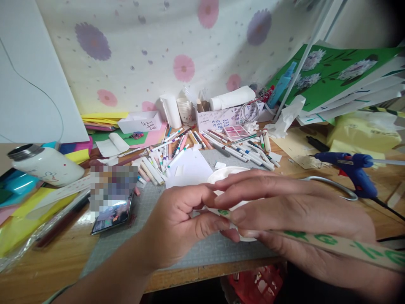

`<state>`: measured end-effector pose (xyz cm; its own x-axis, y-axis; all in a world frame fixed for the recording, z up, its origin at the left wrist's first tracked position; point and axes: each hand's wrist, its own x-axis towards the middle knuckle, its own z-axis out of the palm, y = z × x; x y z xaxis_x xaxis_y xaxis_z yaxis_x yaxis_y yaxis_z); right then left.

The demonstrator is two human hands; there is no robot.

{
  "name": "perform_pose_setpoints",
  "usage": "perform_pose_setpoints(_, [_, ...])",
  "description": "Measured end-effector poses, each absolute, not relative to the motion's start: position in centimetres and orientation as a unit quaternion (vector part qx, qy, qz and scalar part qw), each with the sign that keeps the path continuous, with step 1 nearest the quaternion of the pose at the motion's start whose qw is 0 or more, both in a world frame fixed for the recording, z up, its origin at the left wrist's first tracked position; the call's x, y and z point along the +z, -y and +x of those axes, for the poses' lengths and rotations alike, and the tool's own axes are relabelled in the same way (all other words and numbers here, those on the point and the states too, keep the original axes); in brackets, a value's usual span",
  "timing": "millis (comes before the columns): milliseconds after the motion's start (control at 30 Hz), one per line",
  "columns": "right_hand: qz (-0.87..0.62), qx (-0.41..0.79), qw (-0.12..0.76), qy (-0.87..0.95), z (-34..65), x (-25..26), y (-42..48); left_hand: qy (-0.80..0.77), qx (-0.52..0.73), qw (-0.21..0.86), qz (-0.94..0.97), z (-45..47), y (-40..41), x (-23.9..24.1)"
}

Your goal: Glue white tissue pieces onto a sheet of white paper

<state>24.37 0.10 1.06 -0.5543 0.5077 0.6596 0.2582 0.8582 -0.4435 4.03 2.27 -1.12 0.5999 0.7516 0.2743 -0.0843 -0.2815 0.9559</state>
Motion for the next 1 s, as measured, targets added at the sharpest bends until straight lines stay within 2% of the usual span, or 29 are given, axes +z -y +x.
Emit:
perform_pose_setpoints(267, [-0.194,0.151,0.430,0.869,24.3,1.0,-0.2,-0.264,0.389,0.496,0.730,3.9,-2.4,-1.5])
perform_pose_setpoints(433, [-0.211,0.104,0.454,0.860,24.6,1.0,-0.5,-0.271,0.540,0.334,0.724,3.1,-2.6,-3.0])
perform_pose_setpoints(500, [-0.218,0.081,0.468,0.852,24.6,0.8,-0.6,-0.251,0.555,0.291,0.738,2.8,-2.4,-3.0])
perform_pose_setpoints(667, [-0.224,0.055,0.499,0.836,23.9,0.0,-0.2,-0.221,0.479,0.272,0.805,3.3,-2.0,-1.8])
perform_pose_setpoints(1000, [-0.227,0.091,0.488,0.837,23.1,-0.5,0.4,-0.290,0.503,0.301,0.756,4.1,-1.9,-1.7])
